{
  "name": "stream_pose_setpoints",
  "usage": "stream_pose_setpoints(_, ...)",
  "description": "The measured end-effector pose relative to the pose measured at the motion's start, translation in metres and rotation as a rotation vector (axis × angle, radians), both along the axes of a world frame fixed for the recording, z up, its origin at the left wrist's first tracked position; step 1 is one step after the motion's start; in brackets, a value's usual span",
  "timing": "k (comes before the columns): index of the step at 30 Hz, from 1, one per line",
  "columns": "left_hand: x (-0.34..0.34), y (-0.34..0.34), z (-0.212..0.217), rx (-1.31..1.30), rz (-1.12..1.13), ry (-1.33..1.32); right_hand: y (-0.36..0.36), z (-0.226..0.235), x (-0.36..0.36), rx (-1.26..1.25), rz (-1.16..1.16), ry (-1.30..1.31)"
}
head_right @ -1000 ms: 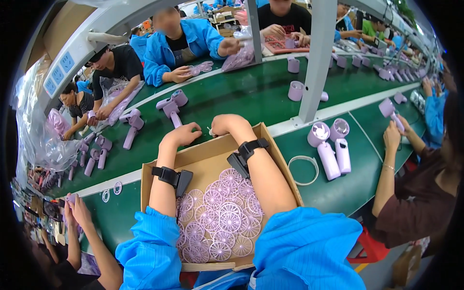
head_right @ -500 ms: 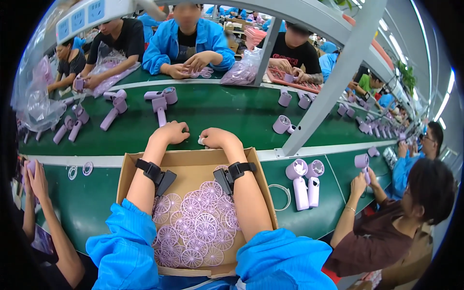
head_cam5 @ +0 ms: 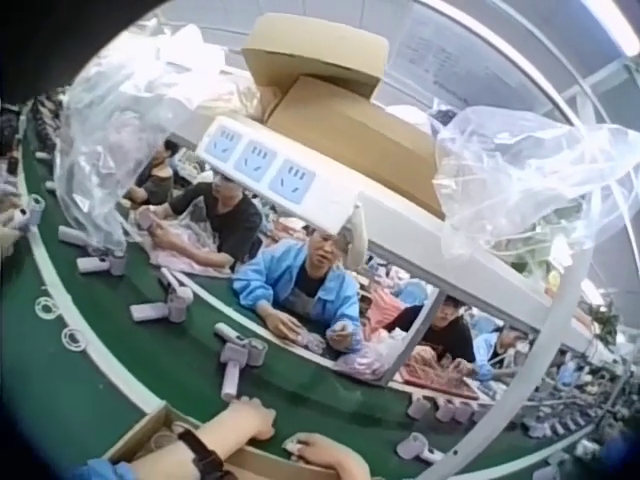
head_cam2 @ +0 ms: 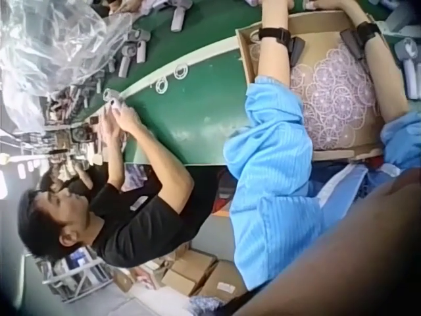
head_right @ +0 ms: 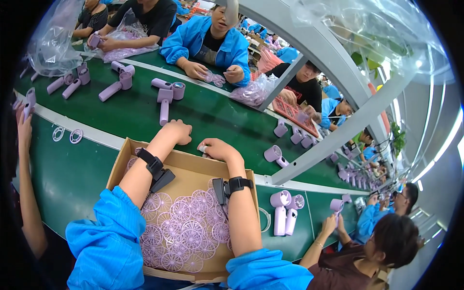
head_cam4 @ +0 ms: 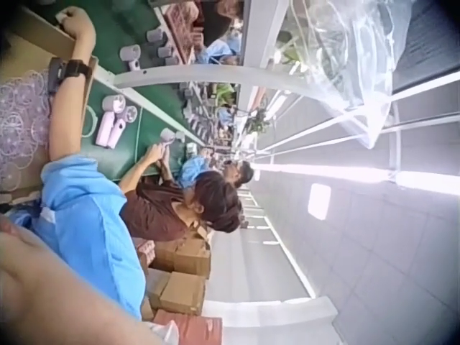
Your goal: Assembling and inspecting small handheld electric fans on a production line.
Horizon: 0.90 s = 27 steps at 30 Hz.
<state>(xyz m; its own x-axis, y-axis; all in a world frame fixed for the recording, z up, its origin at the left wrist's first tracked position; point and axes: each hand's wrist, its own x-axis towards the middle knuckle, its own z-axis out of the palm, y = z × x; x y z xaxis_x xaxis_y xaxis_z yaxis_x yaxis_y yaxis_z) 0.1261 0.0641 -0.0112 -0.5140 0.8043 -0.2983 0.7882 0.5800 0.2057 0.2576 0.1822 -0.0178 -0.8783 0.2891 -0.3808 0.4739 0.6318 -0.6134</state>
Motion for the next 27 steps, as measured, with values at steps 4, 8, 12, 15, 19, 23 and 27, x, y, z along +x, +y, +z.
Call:
stream_pose_setpoints(4,-0.005,-0.003,0.0,0.005,0.034,-0.008,0.005,0.018,-0.007,-0.16,-0.003,-0.135)
stream_pose_setpoints(8,-0.001,0.002,0.0,0.022,0.043,-0.027,0.054,0.048,0.006,0.056,-0.034,-0.332)
stream_pose_setpoints(12,-0.005,0.001,-0.003,0.004,0.076,-0.027,0.103,0.089,0.039,0.234,-0.165,-0.358)
stream_pose_setpoints(15,-0.006,0.0,-0.003,-0.028,0.083,-0.012,0.136,0.103,0.076,0.397,-0.219,-0.431)
stream_pose_setpoints(19,-0.007,0.0,-0.001,-0.024,0.099,-0.002,0.16,0.088,0.121,0.66,-0.315,-0.402)
stream_pose_setpoints(23,-0.004,0.007,0.006,-0.034,0.064,0.027,0.186,0.061,0.136,0.835,-0.313,-0.398)
stream_pose_setpoints(27,-0.01,-0.001,0.0,-0.071,0.093,0.011,0.16,0.052,0.122,0.576,-0.364,-0.295)
